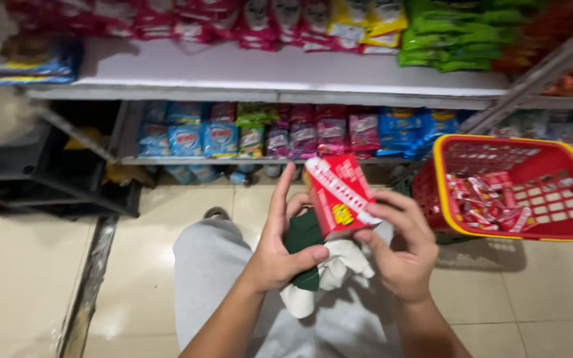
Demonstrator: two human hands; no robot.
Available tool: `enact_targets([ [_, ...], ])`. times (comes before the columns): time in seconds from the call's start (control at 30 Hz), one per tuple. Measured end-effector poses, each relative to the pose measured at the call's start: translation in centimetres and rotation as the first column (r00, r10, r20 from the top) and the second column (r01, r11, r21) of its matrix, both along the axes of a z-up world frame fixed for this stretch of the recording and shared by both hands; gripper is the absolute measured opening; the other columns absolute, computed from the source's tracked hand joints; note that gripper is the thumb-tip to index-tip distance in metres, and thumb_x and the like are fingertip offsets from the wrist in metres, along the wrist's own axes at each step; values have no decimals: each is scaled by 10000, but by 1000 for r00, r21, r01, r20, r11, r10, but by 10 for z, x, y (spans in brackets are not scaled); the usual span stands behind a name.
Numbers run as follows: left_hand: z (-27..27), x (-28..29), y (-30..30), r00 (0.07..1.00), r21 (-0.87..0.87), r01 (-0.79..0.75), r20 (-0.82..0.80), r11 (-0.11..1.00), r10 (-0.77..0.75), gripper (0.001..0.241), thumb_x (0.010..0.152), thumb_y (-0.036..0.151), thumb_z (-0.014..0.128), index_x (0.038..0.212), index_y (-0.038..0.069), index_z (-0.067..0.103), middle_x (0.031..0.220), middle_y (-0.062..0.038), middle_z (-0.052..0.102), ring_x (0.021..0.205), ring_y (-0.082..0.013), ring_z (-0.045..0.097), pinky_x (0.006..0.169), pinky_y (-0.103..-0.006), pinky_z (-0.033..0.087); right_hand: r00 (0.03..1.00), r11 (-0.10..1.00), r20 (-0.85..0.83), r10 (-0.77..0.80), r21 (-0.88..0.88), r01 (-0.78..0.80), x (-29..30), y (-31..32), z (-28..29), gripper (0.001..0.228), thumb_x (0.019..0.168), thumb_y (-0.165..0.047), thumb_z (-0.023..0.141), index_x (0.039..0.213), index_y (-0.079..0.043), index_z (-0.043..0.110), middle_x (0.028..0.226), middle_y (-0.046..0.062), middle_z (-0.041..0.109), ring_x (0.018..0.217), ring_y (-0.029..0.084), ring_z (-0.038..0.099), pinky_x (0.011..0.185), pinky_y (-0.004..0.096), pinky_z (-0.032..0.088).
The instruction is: Wiping boxes of red dye wax with a cloth and organizing them on a grocery shelf.
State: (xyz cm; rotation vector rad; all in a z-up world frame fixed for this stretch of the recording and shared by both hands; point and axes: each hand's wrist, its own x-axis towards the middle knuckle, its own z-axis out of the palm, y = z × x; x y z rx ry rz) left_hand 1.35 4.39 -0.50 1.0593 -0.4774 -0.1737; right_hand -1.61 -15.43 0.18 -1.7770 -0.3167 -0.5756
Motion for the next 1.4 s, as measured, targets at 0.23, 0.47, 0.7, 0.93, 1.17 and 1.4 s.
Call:
enact_targets([
  [0.23, -13, 18, -29, 994, 8, 108, -7, 994, -108, 909, 802, 95, 770, 1574, 96, 290, 1264, -167, 614, 1109, -257, 600, 988, -367, 474, 929, 947, 247, -275, -99, 306, 66, -45, 79, 402, 904, 72, 728, 1288, 75, 607, 1322, 198, 634, 1215, 301, 617, 1116, 385, 496],
  [0.47, -10, 35, -27, 999, 22, 34, 11, 999, -34, 795, 795, 118, 733, 1507, 82, 381, 1260, -170, 633, 1097, -266, 611, 977, -376, 477, 810, 955, 547, -209, -65, 291, 201, -104, 172, 349, 1026, 136, 694, 1351, 43, 609, 1229, 178, 684, 1042, 235, 644, 956, 337, 542],
  [0.7, -12, 41, -26, 996, 73, -57, -64, 996, 62, 753, 787, 169, 744, 1469, 90, 435, 1255, -162, 671, 1117, -261, 629, 992, -370, 462, 752, 871, 596, -282, -171, 462, 322, -140, 205, 332, 879, 46, 796, 1201, -16, 744, 965, 89, 776, 777, 157, 679, 715, 278, 569],
  [0.93, -30, 55, -23, 997, 33, -35, -73, 999, 37, 726, 806, 85, 738, 1463, 67, 431, 1241, -186, 663, 1105, -269, 629, 995, -374, 458, 776, 676, 493, -393, -417, 608, 358, -141, 202, 329, 936, -286, 722, 1245, -181, 683, 1087, 74, 687, 997, 282, 451, 947, 407, 272],
  [1.17, -44, 54, -20, 994, 108, -61, -78, 992, 70, 732, 775, 108, 759, 1442, 58, 460, 1234, -191, 686, 1119, -279, 661, 1007, -395, 481, 781, 591, 447, -436, -512, 624, 365, -135, 205, 345, 986, -320, 681, 1299, -177, 660, 1054, 204, 591, 1014, 378, 393, 944, 486, 266],
  [1.4, -42, 46, -20, 991, 133, -60, -113, 989, 75, 621, 836, 123, 714, 1414, 43, 500, 1266, -176, 690, 1146, -258, 641, 1025, -364, 457, 728, 585, 573, -377, -462, 667, 367, -139, 194, 486, 954, -291, 725, 1371, -101, 562, 1100, 152, 671, 982, 314, 543, 940, 438, 275],
])
